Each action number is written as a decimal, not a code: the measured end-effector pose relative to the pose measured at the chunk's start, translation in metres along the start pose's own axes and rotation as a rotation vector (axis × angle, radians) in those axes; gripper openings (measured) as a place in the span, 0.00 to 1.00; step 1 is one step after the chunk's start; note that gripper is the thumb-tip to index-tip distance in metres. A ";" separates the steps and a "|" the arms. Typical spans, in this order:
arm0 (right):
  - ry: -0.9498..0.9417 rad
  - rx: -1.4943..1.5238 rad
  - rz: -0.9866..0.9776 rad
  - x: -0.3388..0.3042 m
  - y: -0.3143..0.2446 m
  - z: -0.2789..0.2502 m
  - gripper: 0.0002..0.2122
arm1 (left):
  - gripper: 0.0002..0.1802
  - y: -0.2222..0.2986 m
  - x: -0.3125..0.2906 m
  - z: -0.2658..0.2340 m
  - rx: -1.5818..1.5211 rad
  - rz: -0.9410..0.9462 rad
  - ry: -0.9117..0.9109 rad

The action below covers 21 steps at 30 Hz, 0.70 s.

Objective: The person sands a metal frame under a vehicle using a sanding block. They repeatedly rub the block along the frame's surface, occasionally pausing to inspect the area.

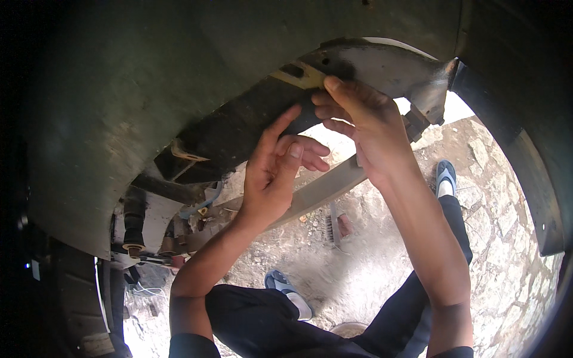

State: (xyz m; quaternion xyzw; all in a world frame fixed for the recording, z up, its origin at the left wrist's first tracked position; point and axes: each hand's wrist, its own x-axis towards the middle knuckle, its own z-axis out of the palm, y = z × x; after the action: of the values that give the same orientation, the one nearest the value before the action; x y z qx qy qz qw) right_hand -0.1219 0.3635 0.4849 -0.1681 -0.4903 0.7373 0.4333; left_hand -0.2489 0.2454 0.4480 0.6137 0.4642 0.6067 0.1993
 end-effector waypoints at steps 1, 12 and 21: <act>-0.009 0.002 -0.016 0.003 -0.002 0.001 0.14 | 0.30 0.008 0.002 0.001 -0.029 -0.048 -0.030; -0.038 -0.035 -0.075 0.004 -0.019 0.019 0.12 | 0.37 0.029 0.020 0.011 -0.090 0.043 -0.049; -0.084 0.010 -0.082 0.007 -0.015 0.025 0.12 | 0.36 0.028 0.022 0.015 -0.138 0.111 0.037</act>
State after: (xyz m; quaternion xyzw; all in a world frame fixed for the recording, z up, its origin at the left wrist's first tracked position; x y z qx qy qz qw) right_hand -0.1356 0.3568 0.5110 -0.1147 -0.5109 0.7277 0.4430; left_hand -0.2297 0.2546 0.4802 0.6120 0.3899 0.6588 0.1985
